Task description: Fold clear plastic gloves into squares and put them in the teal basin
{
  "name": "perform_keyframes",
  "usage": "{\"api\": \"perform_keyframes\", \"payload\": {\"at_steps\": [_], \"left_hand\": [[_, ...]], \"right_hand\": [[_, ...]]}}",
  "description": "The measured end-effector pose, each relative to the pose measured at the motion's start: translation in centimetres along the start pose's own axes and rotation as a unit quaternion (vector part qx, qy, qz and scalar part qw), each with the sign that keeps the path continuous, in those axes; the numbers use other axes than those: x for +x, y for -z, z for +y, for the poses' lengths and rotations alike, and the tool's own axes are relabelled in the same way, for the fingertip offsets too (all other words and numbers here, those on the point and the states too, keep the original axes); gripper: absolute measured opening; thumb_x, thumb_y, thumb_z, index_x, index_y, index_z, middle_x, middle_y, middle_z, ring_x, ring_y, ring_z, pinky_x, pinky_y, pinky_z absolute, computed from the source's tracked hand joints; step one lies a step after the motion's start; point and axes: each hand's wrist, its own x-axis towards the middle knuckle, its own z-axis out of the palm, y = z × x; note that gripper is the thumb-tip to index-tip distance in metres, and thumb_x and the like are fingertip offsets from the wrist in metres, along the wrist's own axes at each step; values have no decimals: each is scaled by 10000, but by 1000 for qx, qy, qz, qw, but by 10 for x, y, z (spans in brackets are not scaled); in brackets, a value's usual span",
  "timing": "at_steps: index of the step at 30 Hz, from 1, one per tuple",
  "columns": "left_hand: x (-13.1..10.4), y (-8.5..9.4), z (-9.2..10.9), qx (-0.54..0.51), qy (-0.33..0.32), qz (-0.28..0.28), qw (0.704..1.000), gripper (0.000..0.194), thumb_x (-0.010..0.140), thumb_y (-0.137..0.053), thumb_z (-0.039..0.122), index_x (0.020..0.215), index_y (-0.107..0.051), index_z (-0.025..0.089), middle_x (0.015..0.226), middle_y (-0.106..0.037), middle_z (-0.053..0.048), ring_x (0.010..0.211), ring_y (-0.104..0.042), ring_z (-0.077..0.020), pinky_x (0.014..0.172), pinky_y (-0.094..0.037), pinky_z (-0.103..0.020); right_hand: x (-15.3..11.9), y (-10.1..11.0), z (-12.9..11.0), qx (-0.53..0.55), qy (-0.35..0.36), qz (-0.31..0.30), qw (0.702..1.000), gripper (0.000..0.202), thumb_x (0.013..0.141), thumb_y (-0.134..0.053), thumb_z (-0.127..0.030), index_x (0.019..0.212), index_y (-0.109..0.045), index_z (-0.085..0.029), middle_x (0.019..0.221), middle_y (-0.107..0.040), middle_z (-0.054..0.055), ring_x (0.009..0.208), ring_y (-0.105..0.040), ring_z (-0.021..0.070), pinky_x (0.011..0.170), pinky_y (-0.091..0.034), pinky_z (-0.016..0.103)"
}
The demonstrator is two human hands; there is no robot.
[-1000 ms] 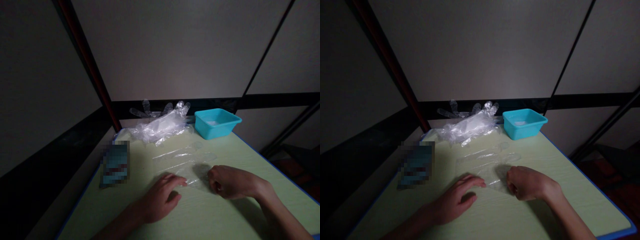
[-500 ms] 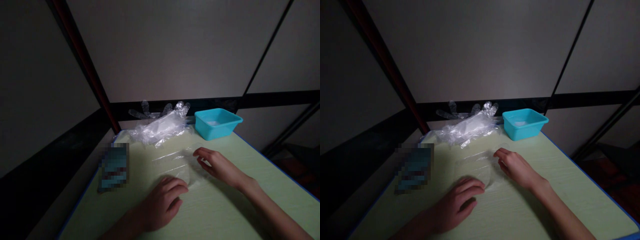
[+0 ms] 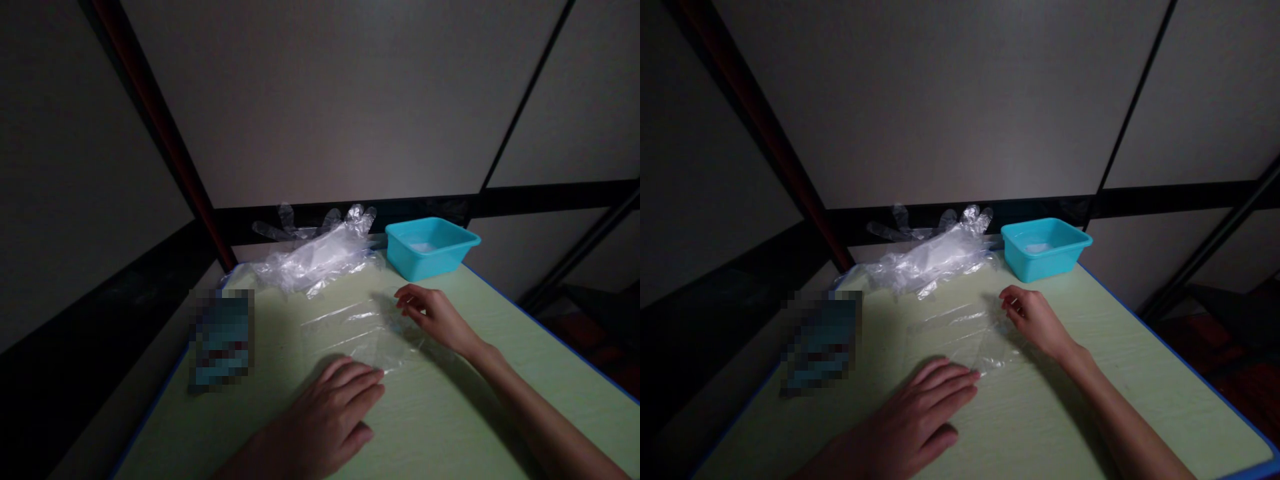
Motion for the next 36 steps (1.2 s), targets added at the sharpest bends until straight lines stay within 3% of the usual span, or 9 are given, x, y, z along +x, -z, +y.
{"api": "perform_keyframes", "payload": {"at_steps": [7, 12, 20, 22, 28, 32, 36], "left_hand": [[2, -1, -1, 4, 3, -10, 1000, 446, 777, -515, 201, 1208, -402, 195, 1277, -442, -50, 1172, -371, -187, 1030, -203, -365], [1, 0, -1, 6, 1, -5, 1000, 425, 783, -499, 203, 1198, -406, 204, 1257, -460, -40, 1155, -384, -185, 1019, -232, -368], [2, -1, -3, 27, -7, -21, 999, 384, 813, -470, 239, 1186, -420, 162, 1261, -450, -62, 1171, -353, -179, 1025, -210, -340], [2, -1, -3, 28, -5, -22, 999, 382, 813, -468, 235, 1185, -422, 162, 1267, -444, -61, 1172, -350, -180, 1022, -213, -337], [2, -1, -2, 11, -3, -20, 1000, 383, 802, -477, 218, 1177, -432, 156, 1269, -442, -58, 1174, -344, -182, 1016, -228, -329], [2, 0, -2, -36, 10, -17, 999, 434, 775, -503, 179, 1202, -423, 176, 1279, -435, -50, 1182, -344, -181, 1012, -249, -330], [0, -1, -9, -134, 43, 10, 990, 558, 689, -549, 85, 1217, -413, 205, 1266, -452, -20, 1164, -382, -155, 991, -293, -285]], "right_hand": [[2, -10, -2, 234, -76, -89, 965, 159, 754, -497, -306, 800, -491, -154, 698, -562, 19, 560, -577, 130, 525, -449, 260], [-1, -20, 0, 302, -104, -169, 933, 260, 739, -542, -386, 820, -478, -148, 680, -573, 16, 565, -567, 118, 528, -439, 256], [-1, -21, 3, 306, -97, -168, 932, 262, 750, -552, -385, 809, -484, -139, 653, -566, 3, 551, -530, 94, 532, -418, 237], [-3, -19, -6, 326, -86, -197, 921, 223, 756, -554, -348, 796, -500, -135, 676, -579, 12, 570, -543, 95, 547, -426, 236], [-8, -17, -21, 351, -108, -371, 853, 134, 753, -545, -247, 801, -535, -123, 716, -597, 24, 627, -574, 93, 603, -449, 239], [-8, -15, -15, 323, -139, -393, 850, 91, 748, -519, -209, 781, -533, -126, 689, -584, 8, 581, -565, 75, 560, -439, 214], [-7, -12, -11, 322, -126, -381, 858, 107, 729, -507, -174, 828, -520, -134, 696, -584, 6, 565, -555, 78, 539, -432, 213]]}}
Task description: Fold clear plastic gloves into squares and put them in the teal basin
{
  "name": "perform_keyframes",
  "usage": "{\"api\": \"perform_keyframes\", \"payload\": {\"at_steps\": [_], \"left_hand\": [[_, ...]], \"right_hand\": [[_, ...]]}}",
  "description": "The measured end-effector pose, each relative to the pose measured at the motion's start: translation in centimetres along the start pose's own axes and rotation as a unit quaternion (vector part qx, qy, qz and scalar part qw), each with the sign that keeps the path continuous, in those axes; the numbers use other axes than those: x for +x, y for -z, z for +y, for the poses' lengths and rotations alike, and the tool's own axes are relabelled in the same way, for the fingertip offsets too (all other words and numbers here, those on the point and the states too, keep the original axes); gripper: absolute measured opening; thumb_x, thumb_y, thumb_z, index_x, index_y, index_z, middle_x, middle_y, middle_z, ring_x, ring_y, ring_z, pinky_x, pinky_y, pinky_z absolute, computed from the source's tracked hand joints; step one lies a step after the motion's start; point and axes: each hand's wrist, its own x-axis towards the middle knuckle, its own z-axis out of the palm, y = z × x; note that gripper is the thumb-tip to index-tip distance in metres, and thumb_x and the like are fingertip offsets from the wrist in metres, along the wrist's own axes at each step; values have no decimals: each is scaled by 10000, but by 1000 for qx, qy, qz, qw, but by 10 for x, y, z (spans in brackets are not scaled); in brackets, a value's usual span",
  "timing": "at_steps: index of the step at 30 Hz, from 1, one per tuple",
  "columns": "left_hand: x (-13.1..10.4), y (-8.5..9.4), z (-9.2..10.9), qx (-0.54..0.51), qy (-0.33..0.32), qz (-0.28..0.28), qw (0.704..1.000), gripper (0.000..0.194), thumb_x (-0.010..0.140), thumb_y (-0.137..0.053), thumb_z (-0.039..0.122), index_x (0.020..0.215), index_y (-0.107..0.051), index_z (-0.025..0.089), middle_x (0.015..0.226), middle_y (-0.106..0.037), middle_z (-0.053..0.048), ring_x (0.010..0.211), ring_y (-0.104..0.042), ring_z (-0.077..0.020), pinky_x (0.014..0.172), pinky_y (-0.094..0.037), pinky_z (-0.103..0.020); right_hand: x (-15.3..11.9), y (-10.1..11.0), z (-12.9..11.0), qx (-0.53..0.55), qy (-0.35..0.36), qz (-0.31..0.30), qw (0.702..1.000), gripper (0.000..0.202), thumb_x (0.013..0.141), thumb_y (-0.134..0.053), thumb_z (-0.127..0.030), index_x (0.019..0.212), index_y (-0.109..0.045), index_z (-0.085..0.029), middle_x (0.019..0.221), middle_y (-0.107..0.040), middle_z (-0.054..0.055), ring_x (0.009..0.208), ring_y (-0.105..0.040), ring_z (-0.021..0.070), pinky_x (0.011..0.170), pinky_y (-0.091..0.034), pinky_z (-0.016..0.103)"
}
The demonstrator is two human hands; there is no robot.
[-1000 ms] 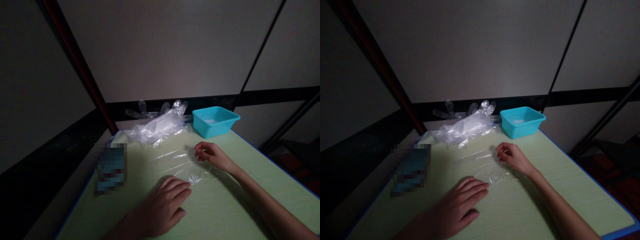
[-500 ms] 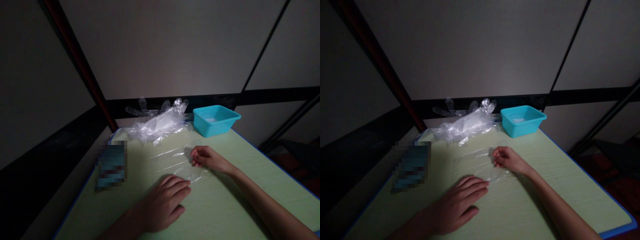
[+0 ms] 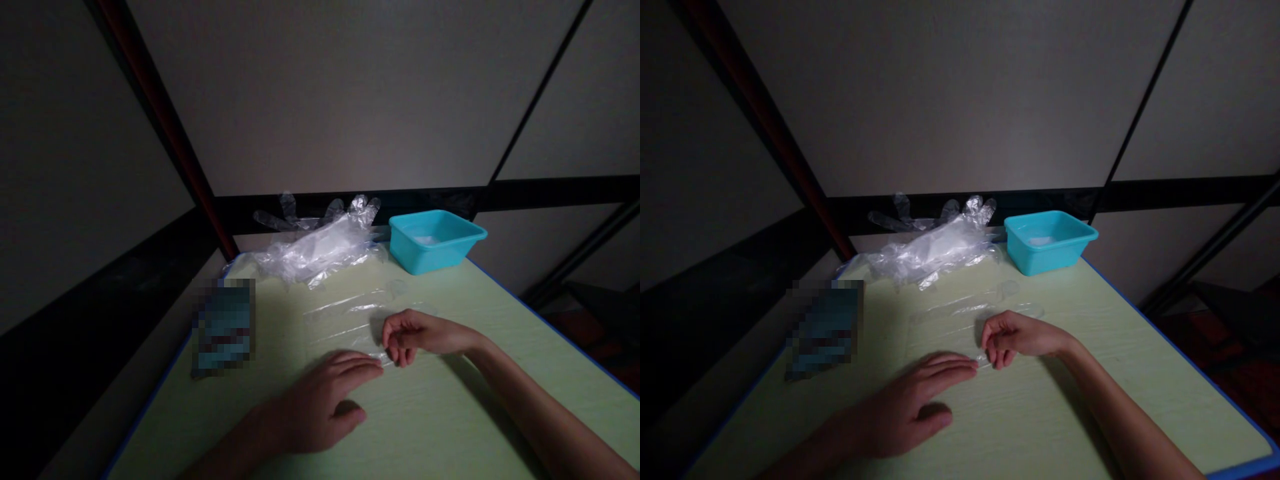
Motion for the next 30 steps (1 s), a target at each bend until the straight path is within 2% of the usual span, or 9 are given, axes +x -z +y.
{"api": "perform_keyframes", "payload": {"at_steps": [2, 4, 6, 7, 9, 12, 18, 24, 30], "left_hand": [[-1, 0, -6, -52, 23, 41, 998, 524, 695, -551, 102, 1195, -432, 205, 1224, -493, -23, 1119, -436, -152, 957, -338, -278], [-2, 1, -12, -74, 43, 99, 991, 397, 729, -514, 121, 1119, -492, 192, 1132, -559, -33, 1045, -498, -154, 912, -380, -288], [-2, 1, -18, -53, 40, 155, 986, 287, 752, -470, 123, 1023, -544, 181, 1022, -607, -41, 966, -539, -161, 870, -405, -310], [-2, 2, -20, -31, 30, 175, 984, 260, 756, -457, 124, 989, -559, 180, 982, -618, -43, 937, -548, -165, 854, -412, -321], [-2, 2, -24, 19, 0, 192, 981, 240, 759, -451, 129, 960, -571, 185, 954, -625, -44, 915, -550, -169, 851, -405, -344], [-2, 2, -26, 78, -40, 183, 979, 228, 766, -446, 120, 935, -577, 199, 970, -631, -31, 927, -551, -162, 913, -351, -384], [-3, 0, -19, 114, -65, 147, 980, 225, 780, -443, 109, 954, -560, 191, 976, -633, -26, 995, -530, -148, 977, -294, -381], [-4, -4, -2, 125, -88, 86, 985, 244, 791, -434, 156, 1012, -538, 162, 967, -624, -73, 985, -528, -156, 993, -272, -388], [-3, -4, 22, 121, -102, -33, 987, 379, 781, -514, 255, 1152, -458, 200, 996, -620, -44, 1010, -504, -169, 1030, -190, -386]], "right_hand": [[1, 2, -1, -11, 52, 67, 996, 155, 726, -498, -172, 878, -497, -143, 676, -573, -5, 533, -533, 80, 513, -418, 214], [3, 5, -1, -52, 116, 193, 973, 165, 744, -460, -181, 907, -473, -153, 659, -559, -10, 523, -513, 90, 496, -399, 218], [4, 9, 1, -130, 150, 320, 926, 155, 767, -412, -183, 910, -467, -157, 689, -575, 11, 580, -529, 116, 521, -400, 236], [4, 11, 2, -178, 151, 365, 901, 163, 771, -397, -176, 916, -470, -160, 726, -594, 27, 626, -544, 133, 547, -405, 248], [4, 13, 6, -279, 136, 410, 858, 207, 773, -380, -155, 954, -479, -165, 830, -628, 54, 732, -563, 164, 623, -415, 278], [5, 13, 12, -388, 112, 402, 822, 273, 786, -359, -138, 1032, -473, -161, 927, -637, 71, 821, -569, 185, 721, -410, 307], [8, 7, 12, -473, 94, 372, 793, 279, 828, -333, -158, 1067, -473, -130, 905, -633, 94, 822, -583, 184, 738, -407, 281], [9, 4, 9, -497, 95, 338, 794, 299, 830, -331, -145, 1098, -460, -127, 938, -620, 102, 899, -553, 202, 820, -374, 335], [9, -8, 6, -516, 134, 258, 806, 365, 818, -347, -133, 1172, -427, -177, 1147, -537, 98, 1091, -443, 214, 983, -183, 485]]}}
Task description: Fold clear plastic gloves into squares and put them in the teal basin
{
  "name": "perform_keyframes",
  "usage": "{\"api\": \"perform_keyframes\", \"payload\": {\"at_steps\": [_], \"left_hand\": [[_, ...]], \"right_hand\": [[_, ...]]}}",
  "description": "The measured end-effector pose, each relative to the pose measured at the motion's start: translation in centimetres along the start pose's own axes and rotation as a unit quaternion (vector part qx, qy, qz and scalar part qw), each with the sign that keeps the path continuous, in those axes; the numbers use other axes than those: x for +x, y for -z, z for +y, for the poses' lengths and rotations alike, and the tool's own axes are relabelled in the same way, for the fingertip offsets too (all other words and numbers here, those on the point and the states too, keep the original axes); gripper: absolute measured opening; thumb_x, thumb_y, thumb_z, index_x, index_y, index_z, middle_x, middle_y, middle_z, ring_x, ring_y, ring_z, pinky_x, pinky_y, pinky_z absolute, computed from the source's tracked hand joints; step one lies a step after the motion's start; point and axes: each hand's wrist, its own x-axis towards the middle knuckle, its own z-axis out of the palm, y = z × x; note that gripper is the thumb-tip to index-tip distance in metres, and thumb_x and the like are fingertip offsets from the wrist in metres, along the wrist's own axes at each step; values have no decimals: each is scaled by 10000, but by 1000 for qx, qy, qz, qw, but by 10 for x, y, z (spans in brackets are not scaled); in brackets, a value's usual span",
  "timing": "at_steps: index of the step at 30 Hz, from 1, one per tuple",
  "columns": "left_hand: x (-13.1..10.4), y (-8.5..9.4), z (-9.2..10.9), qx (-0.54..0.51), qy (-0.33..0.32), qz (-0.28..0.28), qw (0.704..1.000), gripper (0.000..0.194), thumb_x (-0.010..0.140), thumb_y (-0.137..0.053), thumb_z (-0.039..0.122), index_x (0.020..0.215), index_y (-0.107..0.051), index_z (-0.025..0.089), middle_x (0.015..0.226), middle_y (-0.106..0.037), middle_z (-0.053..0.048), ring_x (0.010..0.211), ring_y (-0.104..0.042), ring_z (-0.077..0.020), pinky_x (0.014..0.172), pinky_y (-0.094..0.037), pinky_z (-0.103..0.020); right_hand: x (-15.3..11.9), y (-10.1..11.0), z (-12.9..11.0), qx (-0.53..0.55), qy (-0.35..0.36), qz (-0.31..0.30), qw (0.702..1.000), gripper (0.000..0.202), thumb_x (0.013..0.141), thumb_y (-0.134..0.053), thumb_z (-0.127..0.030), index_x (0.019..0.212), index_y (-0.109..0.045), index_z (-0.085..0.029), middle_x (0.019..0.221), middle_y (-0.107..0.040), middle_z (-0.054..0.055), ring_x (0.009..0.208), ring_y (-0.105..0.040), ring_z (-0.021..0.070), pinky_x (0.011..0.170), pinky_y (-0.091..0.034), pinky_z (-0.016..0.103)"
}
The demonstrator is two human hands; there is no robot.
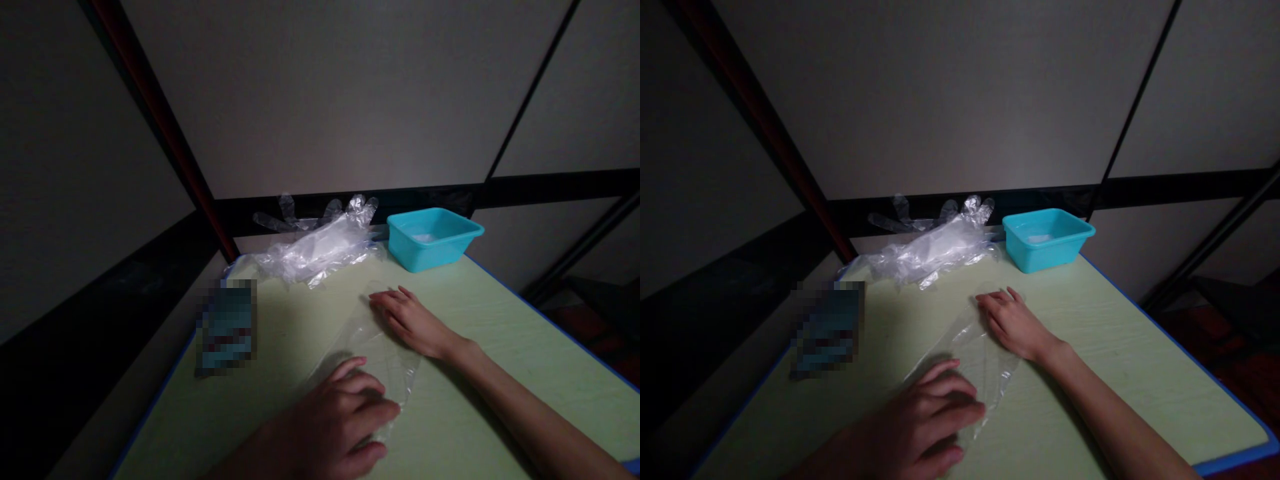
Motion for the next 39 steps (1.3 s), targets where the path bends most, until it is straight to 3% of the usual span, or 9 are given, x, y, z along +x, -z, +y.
{"api": "perform_keyframes", "payload": {"at_steps": [9, 12, 15, 19, 22, 25, 29, 33, 39], "left_hand": [[3, -11, 15, 41, -71, -23, 996, 330, 864, -428, 186, 1191, -408, 217, 1080, -606, 4, 1033, -505, -124, 1055, -130, -370], [3, -10, 15, 28, -113, -31, 993, 337, 863, -435, 215, 1198, -403, 221, 1202, -527, 23, 1100, -462, -126, 1063, -136, -342], [1, -6, 13, 41, -124, 2, 991, 291, 873, -398, 209, 1161, -434, 190, 1224, -508, 4, 1059, -492, -125, 1048, -192, -318], [-4, -4, -8, 76, -12, 155, 985, 264, 822, -406, 184, 1067, -490, 132, 992, -630, -67, 898, -570, -161, 958, -331, -356], [-9, -6, -38, 96, 134, 264, 950, 243, 791, -401, 128, 1006, -506, 170, 898, -641, -43, 841, -581, -162, 925, -361, -394], [-13, -7, -64, 90, 242, 326, 910, 207, 759, -409, 111, 915, -524, 185, 879, -634, -35, 823, -581, -171, 907, -378, -413], [-16, -9, -75, 77, 288, 306, 904, 259, 749, -429, 126, 994, -497, 175, 898, -630, -42, 855, -576, -182, 964, -302, -460], [-15, -9, -71, 78, 291, 269, 915, 394, 779, -425, 156, 1170, -379, 155, 1124, -550, -90, 1066, -483, -200, 1016, -187, -484], [-14, -3, -61, 56, 230, 203, 950, 444, 768, -463, 182, 1197, -348, 184, 1204, -482, -70, 1142, -402, -195, 1042, -102, -466]], "right_hand": [[0, -4, -33, 25, 140, -102, 985, 511, 805, -362, -99, 1300, -293, -205, 1267, -455, 49, 1236, -268, 197, 1032, -77, 482], [0, -6, -44, 39, 189, -128, 973, 545, 803, -385, -112, 1322, -253, -209, 1281, -444, 44, 1256, -231, 187, 1042, -71, 459], [0, -5, -45, 67, 198, -116, 971, 573, 777, -400, -93, 1320, -257, -207, 1288, -435, 49, 1253, -240, 182, 1041, -111, 448], [-1, 2, -27, 97, 138, -34, 985, 501, 752, -363, -50, 1232, -402, -190, 1216, -503, 56, 1122, -426, 178, 973, -296, 409], [-2, 7, -7, 89, 103, -14, 991, 451, 726, -378, -44, 1124, -520, -200, 1134, -567, 47, 1031, -503, 190, 886, -392, 397], [-2, 7, 9, 72, 84, -10, 994, 430, 682, -391, -28, 1006, -609, -208, 1030, -621, 35, 992, -535, 197, 873, -407, 390], [-2, 2, 20, 42, 63, 7, 997, 506, 639, -382, -9, 1061, -588, -197, 1060, -610, 50, 1001, -533, 204, 879, -408, 388], [-2, -1, 20, -8, 34, 30, 999, 576, 632, -376, 3, 1175, -489, -155, 1138, -559, 94, 1047, -494, 228, 903, -380, 417], [-1, -4, 9, 46, 54, 28, 997, 493, 826, -330, -131, 1310, -263, -204, 1188, -525, 61, 1127, -418, 221, 978, -263, 485]]}}
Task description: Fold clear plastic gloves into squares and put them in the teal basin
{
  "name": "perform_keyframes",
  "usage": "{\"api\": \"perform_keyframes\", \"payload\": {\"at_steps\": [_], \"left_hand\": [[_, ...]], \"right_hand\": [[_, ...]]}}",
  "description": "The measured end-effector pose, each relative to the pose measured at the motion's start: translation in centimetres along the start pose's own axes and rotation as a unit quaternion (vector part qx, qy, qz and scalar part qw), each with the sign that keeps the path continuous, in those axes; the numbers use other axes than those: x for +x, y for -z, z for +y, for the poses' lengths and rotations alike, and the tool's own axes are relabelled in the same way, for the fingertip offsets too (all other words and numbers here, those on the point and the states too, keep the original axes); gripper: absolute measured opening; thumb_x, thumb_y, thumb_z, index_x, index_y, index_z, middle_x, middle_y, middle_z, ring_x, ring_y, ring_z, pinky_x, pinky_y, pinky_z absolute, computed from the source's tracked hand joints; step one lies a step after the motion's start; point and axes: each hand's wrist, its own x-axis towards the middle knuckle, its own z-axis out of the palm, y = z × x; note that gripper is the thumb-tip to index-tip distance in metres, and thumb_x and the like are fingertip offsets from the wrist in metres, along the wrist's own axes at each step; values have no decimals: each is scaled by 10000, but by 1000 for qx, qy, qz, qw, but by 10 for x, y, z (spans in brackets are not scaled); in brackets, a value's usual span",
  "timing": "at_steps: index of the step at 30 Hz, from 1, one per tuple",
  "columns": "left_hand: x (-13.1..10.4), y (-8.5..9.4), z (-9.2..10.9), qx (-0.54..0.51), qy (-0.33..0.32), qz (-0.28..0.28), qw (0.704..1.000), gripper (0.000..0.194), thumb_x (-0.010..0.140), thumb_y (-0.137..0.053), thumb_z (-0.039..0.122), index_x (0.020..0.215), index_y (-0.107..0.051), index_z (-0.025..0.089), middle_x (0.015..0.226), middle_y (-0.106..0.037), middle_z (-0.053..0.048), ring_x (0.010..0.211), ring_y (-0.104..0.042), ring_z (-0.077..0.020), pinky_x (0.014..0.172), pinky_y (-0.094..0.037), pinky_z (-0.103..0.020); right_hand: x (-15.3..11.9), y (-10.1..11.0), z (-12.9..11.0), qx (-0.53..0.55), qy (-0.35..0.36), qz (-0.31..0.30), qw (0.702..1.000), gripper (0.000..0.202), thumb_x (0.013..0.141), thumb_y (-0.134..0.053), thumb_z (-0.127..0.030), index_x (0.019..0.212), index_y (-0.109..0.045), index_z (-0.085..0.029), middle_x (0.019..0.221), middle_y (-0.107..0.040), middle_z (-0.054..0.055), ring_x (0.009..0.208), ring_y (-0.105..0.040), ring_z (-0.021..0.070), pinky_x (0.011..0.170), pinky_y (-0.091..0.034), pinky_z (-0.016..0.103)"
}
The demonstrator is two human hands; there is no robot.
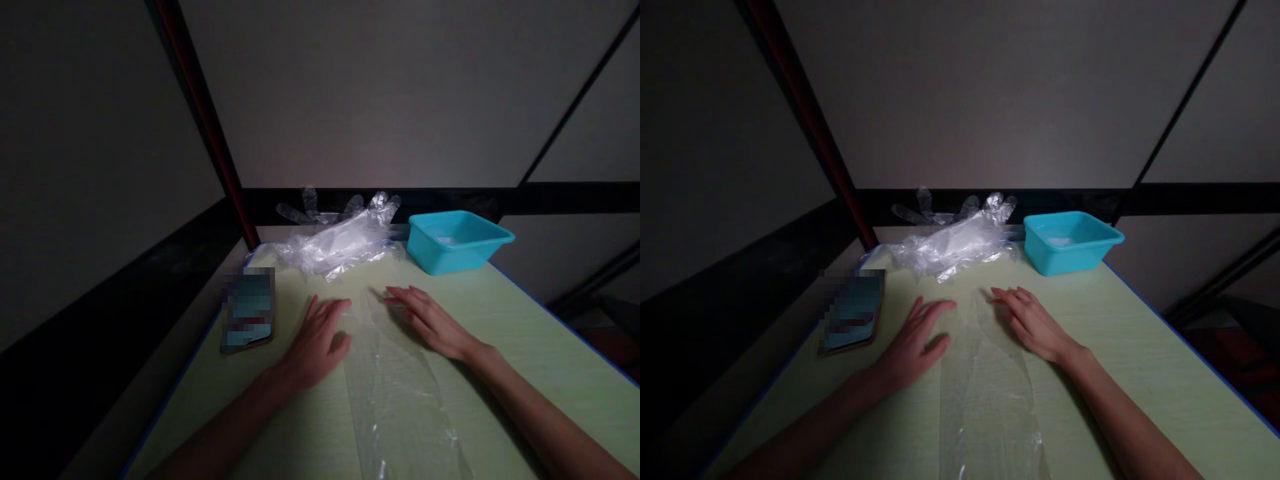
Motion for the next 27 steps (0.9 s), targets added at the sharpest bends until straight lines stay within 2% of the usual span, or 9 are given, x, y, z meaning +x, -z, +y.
{"api": "perform_keyframes", "payload": {"at_steps": [4, 11, 16, 21, 27], "left_hand": [[8, 5, 3, -4, -51, -61, 997, 481, 783, -488, 242, 1229, -314, 197, 1255, -442, -61, 1198, -332, -196, 1047, -27, -470], [26, 4, 1, -2, -89, -80, 993, 571, 837, -439, 270, 1311, -131, 190, 1225, -491, -35, 1221, -292, -163, 1045, 24, -463], [26, 3, 1, 26, -92, -91, 991, 550, 840, -436, 249, 1309, -154, 190, 1223, -493, -35, 1227, -282, -162, 1040, 38, -471], [25, 2, 0, 34, -82, -92, 992, 531, 837, -434, 242, 1302, -183, 193, 1217, -498, -44, 1204, -320, -168, 1039, 30, -476], [25, -1, -5, 58, -92, -82, 991, 557, 813, -461, 293, 1296, -216, 164, 1315, -377, -110, 1229, -294, -210, 1041, -32, -486]], "right_hand": [[2, -6, -4, 11, 16, -39, 999, 454, 883, -308, -240, 1328, -220, -222, 1185, -534, 53, 1176, -368, 210, 1020, -158, 501], [3, -11, -3, 3, 17, -30, 999, 424, 896, -292, -258, 1316, -251, -219, 1236, -488, 58, 1193, -348, 195, 1032, -151, 477], [3, -11, -4, 2, 12, -33, 999, 418, 895, -294, -258, 1309, -262, -211, 1219, -504, 61, 1175, -368, 196, 1027, -164, 479], [4, -11, -5, -5, 8, -25, 1000, 375, 888, -305, -253, 1255, -362, -200, 1270, -451, 72, 1174, -371, 201, 1022, -188, 467], [5, -8, -1, -12, 7, 17, 1000, 398, 857, -312, -161, 1248, -377, -194, 1230, -492, 68, 1151, -398, 188, 1015, -191, 472]]}}
